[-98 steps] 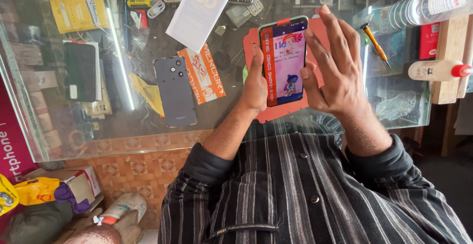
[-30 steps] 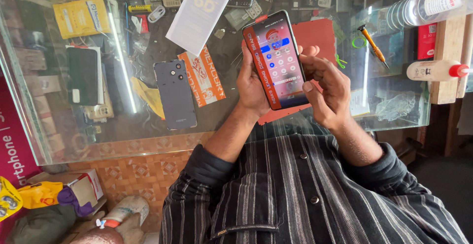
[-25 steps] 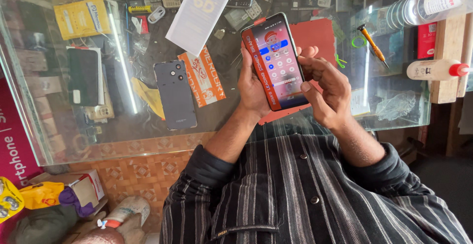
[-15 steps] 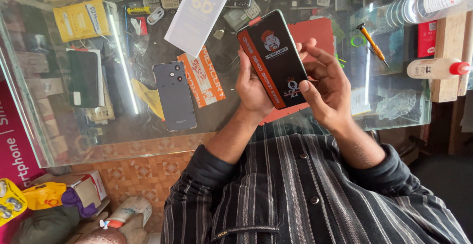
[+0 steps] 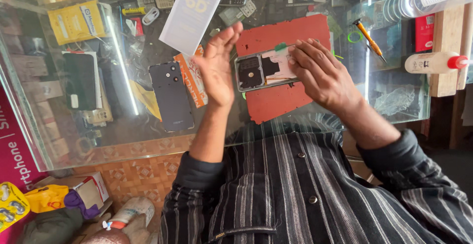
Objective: The person repairs a smartphone at a glass workbench. They remove the phone's back cover, unscrew and pry internal components with a screwdriver, handle the battery and small parts, then align the back cover and press it back onto the phone body.
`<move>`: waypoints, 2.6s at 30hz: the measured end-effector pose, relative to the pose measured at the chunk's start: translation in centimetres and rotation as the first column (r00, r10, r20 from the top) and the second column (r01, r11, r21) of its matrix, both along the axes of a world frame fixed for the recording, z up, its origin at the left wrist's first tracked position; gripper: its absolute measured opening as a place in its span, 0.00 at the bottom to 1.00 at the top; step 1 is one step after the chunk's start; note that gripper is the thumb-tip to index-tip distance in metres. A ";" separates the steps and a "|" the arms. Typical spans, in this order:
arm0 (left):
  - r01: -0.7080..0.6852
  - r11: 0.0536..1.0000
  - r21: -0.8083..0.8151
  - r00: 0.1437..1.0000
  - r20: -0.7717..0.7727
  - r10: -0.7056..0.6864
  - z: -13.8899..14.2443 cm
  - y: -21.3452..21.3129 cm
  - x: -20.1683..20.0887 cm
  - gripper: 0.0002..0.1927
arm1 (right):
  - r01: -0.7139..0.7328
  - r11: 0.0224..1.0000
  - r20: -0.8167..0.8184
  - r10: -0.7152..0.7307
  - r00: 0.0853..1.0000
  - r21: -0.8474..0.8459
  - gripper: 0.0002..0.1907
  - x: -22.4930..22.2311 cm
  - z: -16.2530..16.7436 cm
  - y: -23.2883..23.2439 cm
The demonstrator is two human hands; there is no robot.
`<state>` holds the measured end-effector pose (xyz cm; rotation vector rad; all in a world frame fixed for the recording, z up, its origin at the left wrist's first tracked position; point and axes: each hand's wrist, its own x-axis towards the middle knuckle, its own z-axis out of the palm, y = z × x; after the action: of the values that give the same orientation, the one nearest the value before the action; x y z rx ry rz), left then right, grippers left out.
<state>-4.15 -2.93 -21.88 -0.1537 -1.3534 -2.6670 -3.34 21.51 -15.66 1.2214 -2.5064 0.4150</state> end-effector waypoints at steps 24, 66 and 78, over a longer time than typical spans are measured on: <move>-0.199 0.165 -0.966 0.900 -0.247 -0.358 -0.5 1.0 1.8 0.25 | 0.396 0.866 0.433 -0.244 0.868 -0.306 0.24 3.1 -3.7 0.9; -0.122 0.254 -0.959 0.910 -0.210 -0.358 0.4 1.0 1.6 0.25 | 0.553 0.777 0.534 -0.344 0.773 -0.300 0.14 3.2 -4.2 0.8; -0.140 0.290 -0.947 0.921 -0.232 -0.314 0.1 1.3 1.6 0.17 | 0.407 0.888 0.356 -0.317 0.879 -0.214 0.13 2.8 -2.7 1.2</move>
<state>-2.58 -1.63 -21.82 -0.8405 -2.6026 -1.2676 -0.51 22.67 -18.38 0.5849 -2.7323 0.8892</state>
